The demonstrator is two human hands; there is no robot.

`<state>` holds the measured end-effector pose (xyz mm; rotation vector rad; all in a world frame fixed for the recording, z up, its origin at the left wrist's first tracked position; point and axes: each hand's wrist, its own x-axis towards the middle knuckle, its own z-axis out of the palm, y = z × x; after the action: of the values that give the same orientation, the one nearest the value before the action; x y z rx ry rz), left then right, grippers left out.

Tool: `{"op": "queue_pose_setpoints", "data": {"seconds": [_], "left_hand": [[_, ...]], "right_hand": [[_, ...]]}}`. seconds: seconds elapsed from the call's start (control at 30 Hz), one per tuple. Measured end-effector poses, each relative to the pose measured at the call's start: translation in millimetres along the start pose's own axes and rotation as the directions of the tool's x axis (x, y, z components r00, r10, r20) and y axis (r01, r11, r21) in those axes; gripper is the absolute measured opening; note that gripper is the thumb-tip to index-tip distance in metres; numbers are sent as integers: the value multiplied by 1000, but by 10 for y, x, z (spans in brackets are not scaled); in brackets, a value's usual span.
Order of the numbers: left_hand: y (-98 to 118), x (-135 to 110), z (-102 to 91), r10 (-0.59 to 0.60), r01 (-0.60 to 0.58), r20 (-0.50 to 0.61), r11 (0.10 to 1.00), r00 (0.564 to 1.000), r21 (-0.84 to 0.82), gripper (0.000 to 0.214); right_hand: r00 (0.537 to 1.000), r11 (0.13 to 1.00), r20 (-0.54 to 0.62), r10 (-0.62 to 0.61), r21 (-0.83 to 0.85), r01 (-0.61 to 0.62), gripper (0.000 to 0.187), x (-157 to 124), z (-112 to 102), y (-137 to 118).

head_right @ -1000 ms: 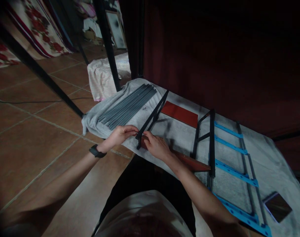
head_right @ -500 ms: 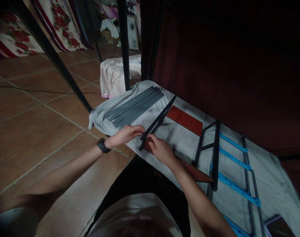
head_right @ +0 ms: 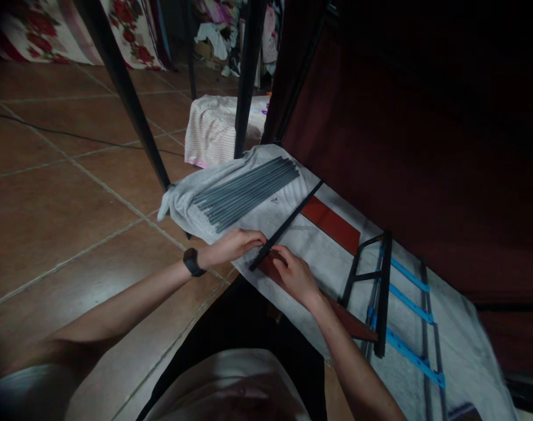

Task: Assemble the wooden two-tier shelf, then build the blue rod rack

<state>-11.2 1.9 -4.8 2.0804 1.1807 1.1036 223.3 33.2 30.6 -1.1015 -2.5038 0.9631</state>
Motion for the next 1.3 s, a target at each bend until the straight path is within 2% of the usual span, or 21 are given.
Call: {"op": "queue_pose_setpoints", "data": {"seconds": [0.2, 0.43, 0.63, 0.77, 0.93, 1.03, 1.17, 1.3], "left_hand": [[-21, 20, -34, 48, -49, 49, 999, 998, 20, 21], [-61, 13, 6, 91, -92, 21, 995, 996, 37, 24], [-55, -20, 64, 100, -100, -7, 995, 995, 22, 21], [27, -45, 45, 84, -85, 12, 995, 996, 51, 19], [99, -35, 38, 14, -14, 2, 999, 1000, 38, 24], [110, -37, 55, 42, -42, -1, 999, 999, 18, 27], [63, -24, 116, 70, -70, -30, 998, 997, -10, 31], [14, 4, 183, 43, -44, -47, 999, 998, -6, 32]], "right_hand": [[999, 996, 13, 32, 87, -33, 36, 10, -13, -20], [997, 974, 28, 68, 215, -73, 32, 10, -46, -68], [996, 967, 34, 84, 237, -89, 25, 9, -41, -41], [993, 974, 17, 116, 192, -117, 30, 3, -23, -12], [998, 994, 16, 67, 84, -68, 59, -4, -15, -21], [999, 999, 19, 34, -10, -34, 59, 6, -4, -36], [998, 990, -9, 61, -128, -62, 59, 29, 7, -47], [997, 966, 51, 66, -252, -51, 63, 33, -19, -86]]}}
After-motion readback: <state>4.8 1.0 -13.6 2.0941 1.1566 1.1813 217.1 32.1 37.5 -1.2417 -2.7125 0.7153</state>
